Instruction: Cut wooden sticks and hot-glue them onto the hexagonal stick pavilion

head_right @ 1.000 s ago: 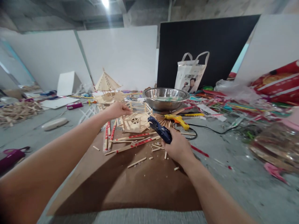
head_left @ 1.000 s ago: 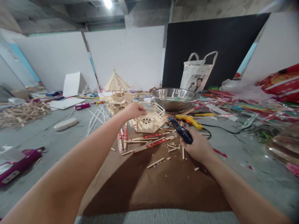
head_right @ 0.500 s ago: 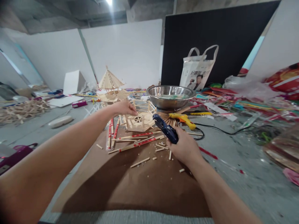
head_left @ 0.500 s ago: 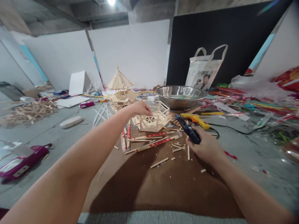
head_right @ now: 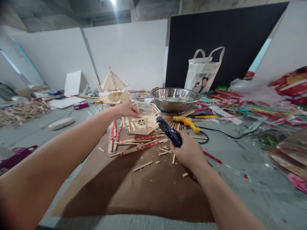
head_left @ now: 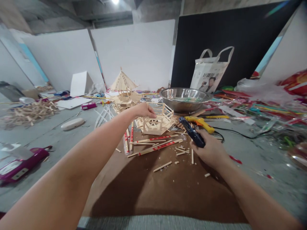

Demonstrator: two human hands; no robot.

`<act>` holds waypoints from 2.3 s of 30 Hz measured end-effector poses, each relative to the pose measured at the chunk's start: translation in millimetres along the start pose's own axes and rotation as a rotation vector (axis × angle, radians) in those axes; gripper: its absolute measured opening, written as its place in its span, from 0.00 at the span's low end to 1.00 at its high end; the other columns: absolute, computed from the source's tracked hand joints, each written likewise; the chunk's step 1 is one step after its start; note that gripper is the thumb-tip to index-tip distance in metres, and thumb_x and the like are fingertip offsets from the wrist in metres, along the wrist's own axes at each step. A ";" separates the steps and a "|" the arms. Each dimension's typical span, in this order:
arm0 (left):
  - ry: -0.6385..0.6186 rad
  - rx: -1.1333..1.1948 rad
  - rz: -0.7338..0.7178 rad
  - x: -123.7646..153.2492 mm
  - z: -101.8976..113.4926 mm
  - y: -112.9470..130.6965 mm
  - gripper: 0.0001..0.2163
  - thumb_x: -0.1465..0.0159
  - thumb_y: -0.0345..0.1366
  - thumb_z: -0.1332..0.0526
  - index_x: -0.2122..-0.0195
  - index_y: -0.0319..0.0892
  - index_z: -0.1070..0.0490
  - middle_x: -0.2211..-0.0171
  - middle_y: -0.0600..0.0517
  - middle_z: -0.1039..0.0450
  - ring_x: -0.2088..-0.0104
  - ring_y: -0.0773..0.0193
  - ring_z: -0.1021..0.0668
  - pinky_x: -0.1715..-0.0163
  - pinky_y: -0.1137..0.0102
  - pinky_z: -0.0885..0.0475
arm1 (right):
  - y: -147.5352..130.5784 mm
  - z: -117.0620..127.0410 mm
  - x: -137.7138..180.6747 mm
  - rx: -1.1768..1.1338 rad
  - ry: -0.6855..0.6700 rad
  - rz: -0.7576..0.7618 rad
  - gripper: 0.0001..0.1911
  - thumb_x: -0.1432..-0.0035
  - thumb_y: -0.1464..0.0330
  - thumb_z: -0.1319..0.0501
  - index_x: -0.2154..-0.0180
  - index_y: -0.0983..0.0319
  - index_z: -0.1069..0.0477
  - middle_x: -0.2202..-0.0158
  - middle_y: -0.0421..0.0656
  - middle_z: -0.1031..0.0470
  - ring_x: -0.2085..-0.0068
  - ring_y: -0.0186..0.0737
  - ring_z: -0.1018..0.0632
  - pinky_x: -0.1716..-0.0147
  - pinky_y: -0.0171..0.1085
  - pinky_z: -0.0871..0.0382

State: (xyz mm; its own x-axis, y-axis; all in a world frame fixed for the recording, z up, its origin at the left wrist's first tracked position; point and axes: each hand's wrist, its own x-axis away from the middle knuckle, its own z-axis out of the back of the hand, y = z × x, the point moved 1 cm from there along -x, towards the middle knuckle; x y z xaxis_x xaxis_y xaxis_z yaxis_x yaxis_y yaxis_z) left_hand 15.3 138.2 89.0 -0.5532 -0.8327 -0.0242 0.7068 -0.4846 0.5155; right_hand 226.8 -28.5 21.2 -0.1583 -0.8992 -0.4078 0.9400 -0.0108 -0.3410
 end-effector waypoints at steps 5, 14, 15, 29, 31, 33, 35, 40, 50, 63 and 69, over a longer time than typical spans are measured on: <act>-0.024 0.009 -0.001 -2.7 -0.4 -1.4 0.13 0.61 0.42 0.37 0.74 0.42 0.26 0.75 0.53 0.26 0.70 0.65 0.29 0.69 0.72 0.37 | -1.0 0.7 -0.3 0.000 0.005 0.002 0.16 0.57 0.65 0.46 0.62 0.60 0.36 0.71 0.43 0.29 0.70 0.41 0.28 0.73 0.35 0.39; -0.010 0.033 -0.005 -2.7 -3.7 -1.6 0.12 0.60 0.41 0.37 0.74 0.42 0.26 0.76 0.55 0.27 0.72 0.67 0.29 0.71 0.74 0.37 | 0.0 0.0 0.4 -0.003 0.010 0.009 0.16 0.57 0.66 0.46 0.62 0.60 0.36 0.71 0.43 0.29 0.69 0.41 0.28 0.72 0.35 0.39; -0.009 0.044 -0.002 -2.6 -4.5 -1.5 0.12 0.60 0.41 0.37 0.74 0.42 0.26 0.76 0.55 0.27 0.72 0.68 0.29 0.71 0.74 0.37 | 0.1 0.0 0.4 -0.005 0.008 0.009 0.16 0.57 0.66 0.46 0.62 0.60 0.36 0.71 0.43 0.29 0.69 0.41 0.28 0.72 0.35 0.39; -0.043 -0.065 0.030 -4.2 -2.5 1.8 0.16 0.62 0.46 0.38 0.75 0.41 0.27 0.79 0.54 0.30 0.74 0.67 0.31 0.73 0.74 0.39 | 0.1 1.1 0.8 -0.011 0.014 0.016 0.15 0.57 0.65 0.46 0.63 0.59 0.36 0.71 0.42 0.29 0.71 0.40 0.28 0.74 0.34 0.39; -0.062 -0.086 0.026 -5.3 -1.4 2.3 0.16 0.62 0.46 0.38 0.75 0.41 0.27 0.78 0.54 0.29 0.73 0.66 0.31 0.72 0.73 0.39 | 1.0 0.6 0.7 0.006 0.035 0.027 0.15 0.56 0.65 0.46 0.63 0.59 0.36 0.71 0.42 0.29 0.70 0.40 0.28 0.74 0.34 0.39; -0.084 -0.100 0.014 -6.6 -0.8 2.5 0.16 0.62 0.46 0.38 0.75 0.41 0.27 0.77 0.54 0.29 0.73 0.65 0.31 0.72 0.73 0.40 | 1.0 0.7 0.6 0.029 0.042 0.018 0.14 0.56 0.64 0.47 0.64 0.59 0.36 0.71 0.42 0.29 0.71 0.40 0.28 0.75 0.34 0.39; -0.096 -0.117 0.004 -7.4 -0.6 2.8 0.15 0.62 0.45 0.38 0.76 0.41 0.28 0.77 0.54 0.30 0.73 0.65 0.31 0.72 0.73 0.40 | 0.5 1.1 0.5 0.043 0.031 0.003 0.14 0.56 0.64 0.47 0.64 0.60 0.36 0.71 0.43 0.29 0.71 0.41 0.28 0.76 0.34 0.39; -0.086 -0.112 -0.014 -5.9 -1.0 3.9 0.13 0.61 0.44 0.38 0.78 0.40 0.29 0.80 0.55 0.32 0.75 0.67 0.33 0.74 0.74 0.41 | -1.4 3.0 1.1 0.039 0.033 0.009 0.16 0.56 0.64 0.47 0.62 0.60 0.36 0.69 0.44 0.28 0.69 0.43 0.28 0.73 0.35 0.38; -0.029 -0.006 -0.028 -5.1 -5.1 -4.2 0.14 0.61 0.45 0.38 0.78 0.39 0.30 0.83 0.57 0.38 0.78 0.71 0.36 0.77 0.75 0.43 | -3.4 4.8 0.4 0.003 -0.007 -0.025 0.16 0.57 0.64 0.46 0.62 0.61 0.36 0.71 0.43 0.28 0.69 0.42 0.28 0.72 0.35 0.38; -0.102 -0.124 -0.003 -5.5 0.1 3.4 0.15 0.60 0.45 0.39 0.75 0.39 0.30 0.80 0.55 0.34 0.74 0.69 0.34 0.74 0.74 0.42 | -4.2 5.8 0.6 -0.001 -0.019 -0.033 0.15 0.57 0.64 0.47 0.63 0.60 0.36 0.71 0.42 0.29 0.69 0.41 0.28 0.73 0.34 0.39; -0.133 -0.179 -0.011 -6.3 2.5 5.7 0.15 0.59 0.44 0.40 0.74 0.39 0.29 0.78 0.55 0.32 0.74 0.69 0.34 0.74 0.75 0.42 | -1.9 3.9 0.6 -0.010 -0.011 -0.024 0.15 0.57 0.64 0.46 0.63 0.60 0.36 0.70 0.42 0.28 0.69 0.41 0.28 0.73 0.34 0.39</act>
State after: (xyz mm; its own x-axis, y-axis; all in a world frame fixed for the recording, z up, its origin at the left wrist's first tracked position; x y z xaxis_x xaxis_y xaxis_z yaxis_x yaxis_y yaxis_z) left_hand 21.8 141.3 94.2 -0.6065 -0.7900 0.0901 0.7606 -0.5434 0.3551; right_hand 226.1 -30.7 24.9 -0.1774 -0.9036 -0.3900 0.9328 -0.0280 -0.3594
